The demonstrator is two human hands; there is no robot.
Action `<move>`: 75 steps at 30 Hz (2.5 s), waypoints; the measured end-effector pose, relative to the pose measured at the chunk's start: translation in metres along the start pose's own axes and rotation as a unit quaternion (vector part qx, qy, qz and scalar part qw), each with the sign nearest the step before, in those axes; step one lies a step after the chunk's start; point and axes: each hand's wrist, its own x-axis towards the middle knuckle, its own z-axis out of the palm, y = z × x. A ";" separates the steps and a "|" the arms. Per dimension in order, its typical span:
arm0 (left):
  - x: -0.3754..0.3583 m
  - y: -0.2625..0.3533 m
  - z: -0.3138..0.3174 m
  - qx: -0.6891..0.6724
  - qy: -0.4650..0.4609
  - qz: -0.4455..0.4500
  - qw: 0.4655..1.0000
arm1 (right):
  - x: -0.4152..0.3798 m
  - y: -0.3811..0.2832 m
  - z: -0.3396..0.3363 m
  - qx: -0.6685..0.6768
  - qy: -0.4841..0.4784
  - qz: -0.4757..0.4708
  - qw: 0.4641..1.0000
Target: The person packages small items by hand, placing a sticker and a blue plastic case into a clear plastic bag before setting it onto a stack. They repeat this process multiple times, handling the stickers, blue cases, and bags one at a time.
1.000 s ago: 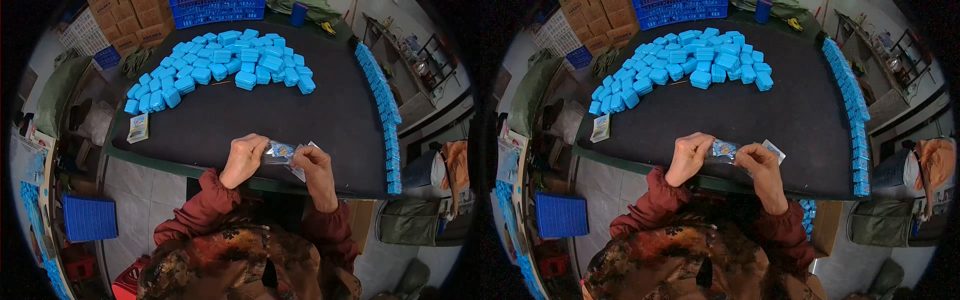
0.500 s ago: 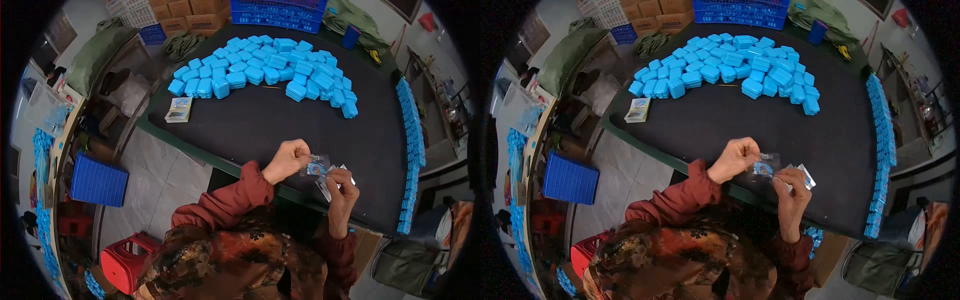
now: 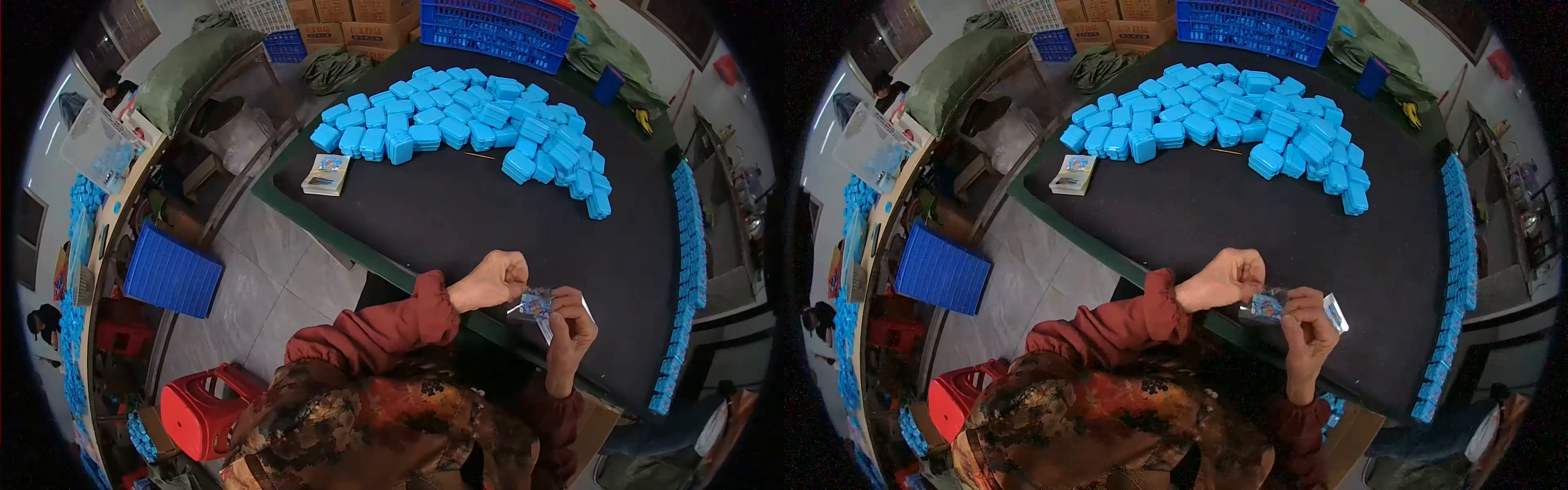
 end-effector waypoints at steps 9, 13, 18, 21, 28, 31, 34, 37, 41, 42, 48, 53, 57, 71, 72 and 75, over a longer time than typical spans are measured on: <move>-0.001 -0.013 -0.008 -0.205 -0.106 -0.037 0.972 | -0.006 0.009 0.009 0.098 0.030 0.133 0.986; 0.001 -0.013 0.006 -0.221 0.004 -0.032 0.975 | -0.010 0.012 -0.001 0.140 0.000 0.276 0.951; 0.000 -0.017 0.009 -0.041 0.043 0.065 0.996 | -0.014 0.017 -0.003 0.256 0.011 0.209 0.944; -0.007 -0.007 0.009 0.047 -0.013 0.054 0.997 | -0.017 0.017 0.000 0.226 0.056 0.165 0.958; -0.013 0.049 -0.055 0.220 0.005 0.112 0.969 | -0.019 0.017 -0.002 0.188 0.115 0.255 0.942; 0.007 0.056 -0.142 0.629 0.292 0.192 0.694 | -0.018 0.016 -0.006 0.155 0.106 0.258 0.948; 0.023 0.038 -0.197 0.732 0.333 0.127 0.580 | -0.014 0.007 -0.007 0.136 0.105 0.296 0.940; 0.030 0.028 -0.209 0.771 0.326 0.086 0.540 | -0.016 0.012 -0.017 0.184 0.084 0.303 0.931; 0.029 0.034 -0.184 0.735 0.349 0.155 0.560 | -0.009 0.006 -0.025 0.187 0.081 0.318 0.926; 0.023 0.047 -0.167 0.675 0.362 0.189 0.615 | -0.007 0.004 -0.025 0.182 0.089 0.318 0.926; -0.026 0.067 -0.062 -0.129 0.176 0.041 0.975 | 0.002 0.001 -0.001 0.221 0.130 0.296 0.920; -0.037 0.043 -0.028 -0.274 0.099 -0.026 0.956 | 0.000 0.009 0.001 0.257 0.098 0.248 0.929; -0.034 0.039 -0.018 -0.272 0.096 -0.045 0.957 | -0.006 0.008 -0.001 0.247 0.088 0.218 0.940; -0.030 0.030 -0.012 -0.356 0.060 -0.095 0.928 | -0.016 0.012 -0.002 0.179 0.081 0.158 0.968; -0.030 0.027 -0.012 -0.344 0.060 -0.095 0.932 | -0.013 0.009 -0.001 0.227 0.076 0.150 0.959; -0.033 0.025 -0.007 -0.312 0.076 -0.100 0.942 | -0.014 0.009 -0.004 0.277 0.068 0.143 0.948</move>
